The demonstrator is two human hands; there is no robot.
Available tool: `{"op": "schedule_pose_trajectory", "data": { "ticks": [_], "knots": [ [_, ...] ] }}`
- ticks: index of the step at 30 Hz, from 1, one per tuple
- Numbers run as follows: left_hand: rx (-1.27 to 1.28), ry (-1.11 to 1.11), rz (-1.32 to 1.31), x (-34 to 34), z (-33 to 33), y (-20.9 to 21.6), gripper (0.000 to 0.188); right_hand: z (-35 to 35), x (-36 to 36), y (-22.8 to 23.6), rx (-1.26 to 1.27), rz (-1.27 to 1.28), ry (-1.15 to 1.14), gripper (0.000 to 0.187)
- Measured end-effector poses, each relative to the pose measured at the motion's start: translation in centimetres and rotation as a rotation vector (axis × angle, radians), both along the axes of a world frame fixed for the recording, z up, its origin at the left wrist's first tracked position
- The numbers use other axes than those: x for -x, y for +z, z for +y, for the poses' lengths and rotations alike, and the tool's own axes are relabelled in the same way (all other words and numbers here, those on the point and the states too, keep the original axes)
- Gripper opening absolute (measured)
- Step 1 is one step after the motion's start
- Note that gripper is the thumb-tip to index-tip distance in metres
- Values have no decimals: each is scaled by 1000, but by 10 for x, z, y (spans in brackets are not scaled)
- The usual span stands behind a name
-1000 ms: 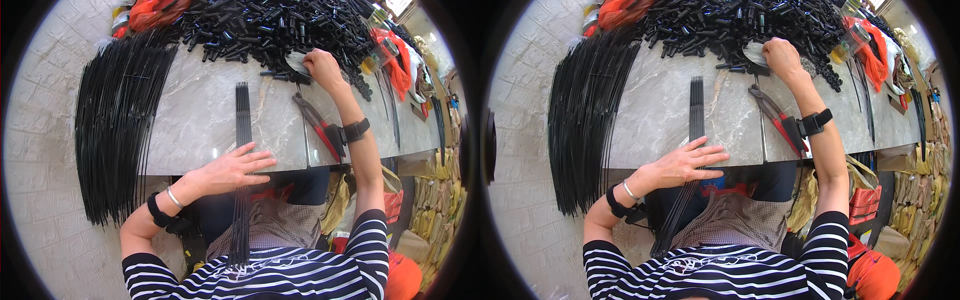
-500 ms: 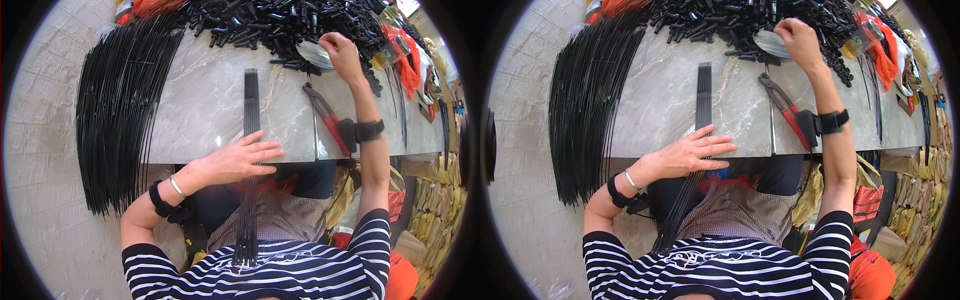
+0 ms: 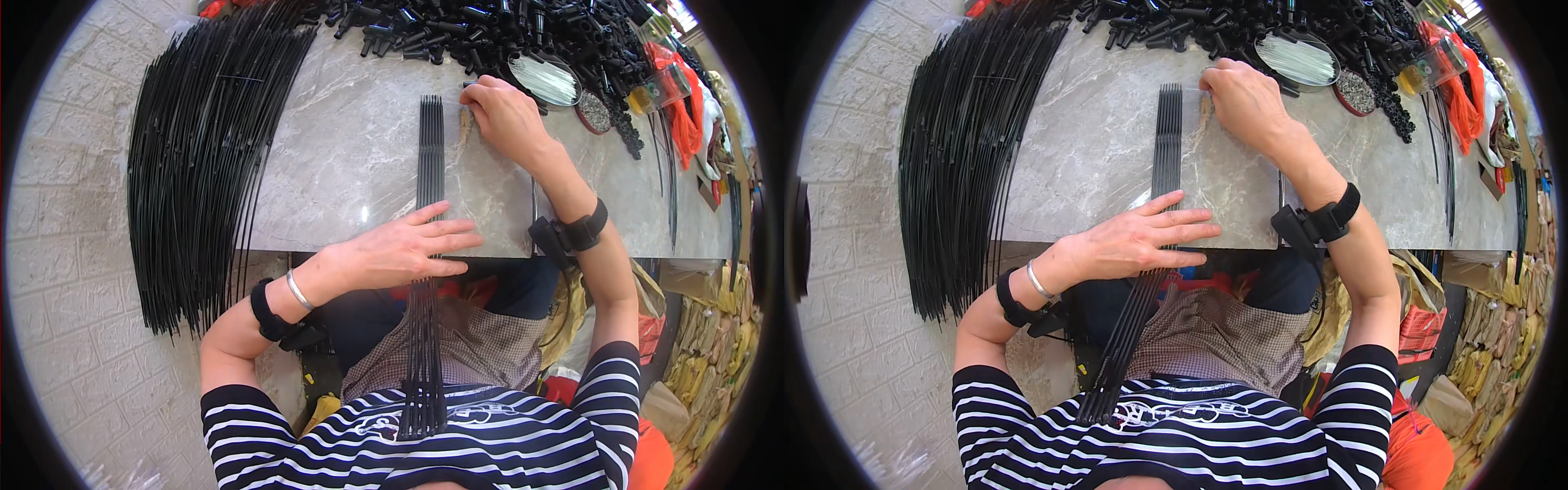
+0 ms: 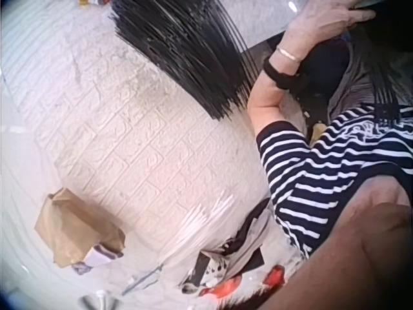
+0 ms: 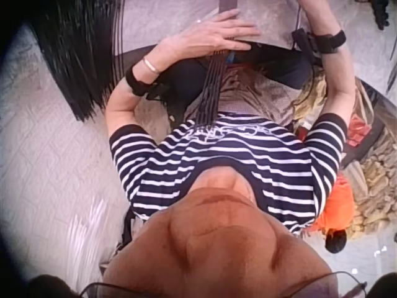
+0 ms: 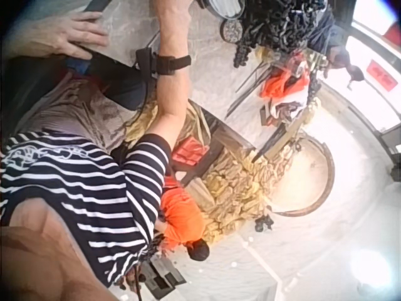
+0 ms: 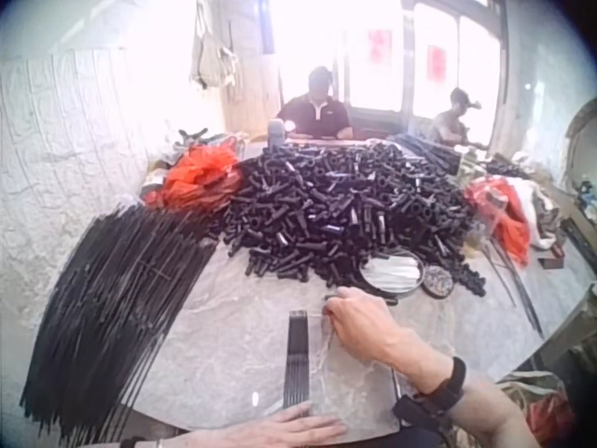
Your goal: Assembling umbrella frame components using pliers and thin metal wires.
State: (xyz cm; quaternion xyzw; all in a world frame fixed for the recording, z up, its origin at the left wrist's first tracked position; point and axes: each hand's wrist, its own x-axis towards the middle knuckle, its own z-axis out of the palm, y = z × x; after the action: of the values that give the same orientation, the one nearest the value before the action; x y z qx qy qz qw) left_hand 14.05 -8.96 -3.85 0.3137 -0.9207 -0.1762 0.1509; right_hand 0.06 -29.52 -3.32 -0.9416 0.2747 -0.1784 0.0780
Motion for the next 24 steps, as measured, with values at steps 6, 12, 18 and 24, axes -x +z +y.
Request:
{"op": "schedule_pose_trajectory", "data": {
  "ticks": [6, 12, 18, 24],
  "knots": [
    [3, 6, 10, 0, 1, -3, 47, 4, -5, 4, -4, -4, -10, 17],
    [-6, 6, -10, 0, 0, -1, 46, 2, -5, 2, -12, -2, -9, 17],
    [-9, 7, 6, 0, 0, -2, 48, 3, -9, 1, 11, 5, -10, 18],
    [-15, 8, -6, 1, 0, -1, 53, 9, -9, 0, -102, -30, -75, 17]
  ]
}}
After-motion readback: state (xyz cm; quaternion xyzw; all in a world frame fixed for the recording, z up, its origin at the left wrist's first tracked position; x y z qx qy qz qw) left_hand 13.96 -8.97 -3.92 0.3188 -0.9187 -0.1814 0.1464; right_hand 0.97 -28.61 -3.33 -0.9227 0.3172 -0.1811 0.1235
